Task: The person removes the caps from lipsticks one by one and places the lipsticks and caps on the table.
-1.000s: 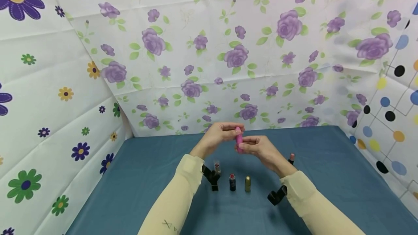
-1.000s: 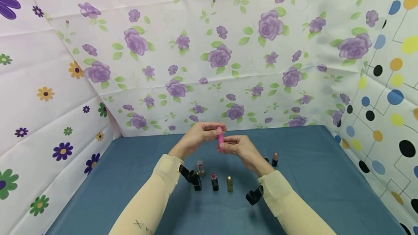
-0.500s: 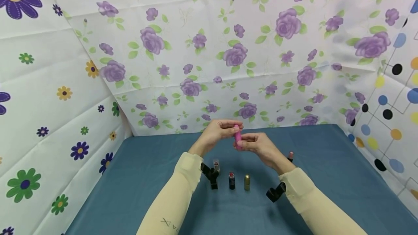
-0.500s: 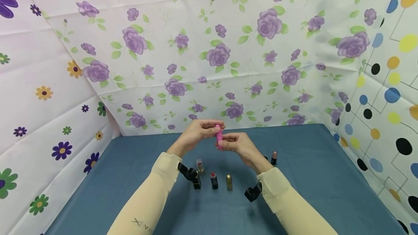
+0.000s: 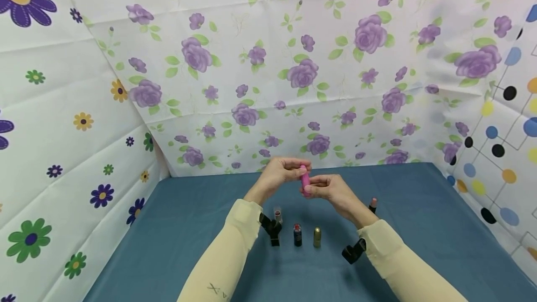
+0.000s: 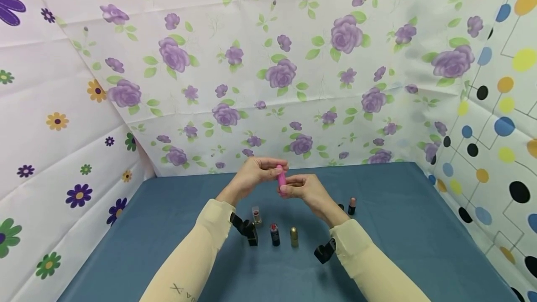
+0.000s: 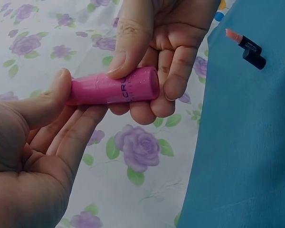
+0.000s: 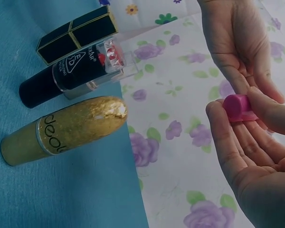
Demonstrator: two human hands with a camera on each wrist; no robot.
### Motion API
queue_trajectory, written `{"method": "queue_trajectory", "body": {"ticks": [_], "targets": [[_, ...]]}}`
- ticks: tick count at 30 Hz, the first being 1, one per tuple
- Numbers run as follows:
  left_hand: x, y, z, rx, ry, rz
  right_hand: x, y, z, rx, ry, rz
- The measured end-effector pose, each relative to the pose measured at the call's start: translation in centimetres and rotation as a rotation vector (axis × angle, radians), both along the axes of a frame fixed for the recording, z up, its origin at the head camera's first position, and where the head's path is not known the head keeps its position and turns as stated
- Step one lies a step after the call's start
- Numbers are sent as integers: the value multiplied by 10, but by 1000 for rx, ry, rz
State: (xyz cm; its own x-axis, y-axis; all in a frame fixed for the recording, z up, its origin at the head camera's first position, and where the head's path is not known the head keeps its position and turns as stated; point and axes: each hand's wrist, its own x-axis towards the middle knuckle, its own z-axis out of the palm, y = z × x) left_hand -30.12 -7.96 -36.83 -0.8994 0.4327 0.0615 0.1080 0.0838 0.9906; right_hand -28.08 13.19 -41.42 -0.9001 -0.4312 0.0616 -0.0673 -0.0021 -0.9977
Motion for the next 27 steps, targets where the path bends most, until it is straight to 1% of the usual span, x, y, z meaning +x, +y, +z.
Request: {"method": "queue_trajectory", "body": {"ticks": [4, 9, 13, 15, 17, 19, 21, 24, 27], "targets": [[1, 1, -3, 4, 10, 5, 0, 0, -2, 10, 11, -10], [4, 6, -4, 18, 14, 41, 2, 1, -2, 54, 25, -52], [5, 8, -3, 32, -7, 67, 3, 1, -2, 95, 40, -89], [5, 7, -1, 57, -17, 106, 3, 1, -5, 139, 48, -103], [4, 4, 1, 98, -20, 170, 4, 2, -9, 182, 34, -119], [2, 1, 4, 131, -6, 227, 4, 4, -14, 224, 23, -139], [0, -2, 5, 146, 12, 257, 4, 6, -18, 243, 21, -149], [-1, -3, 4, 131, 20, 237, 3, 8, -20, 231, 32, -158], [0, -2, 1, 116, 13, 224, 4, 10, -19, 220, 44, -138]]}}
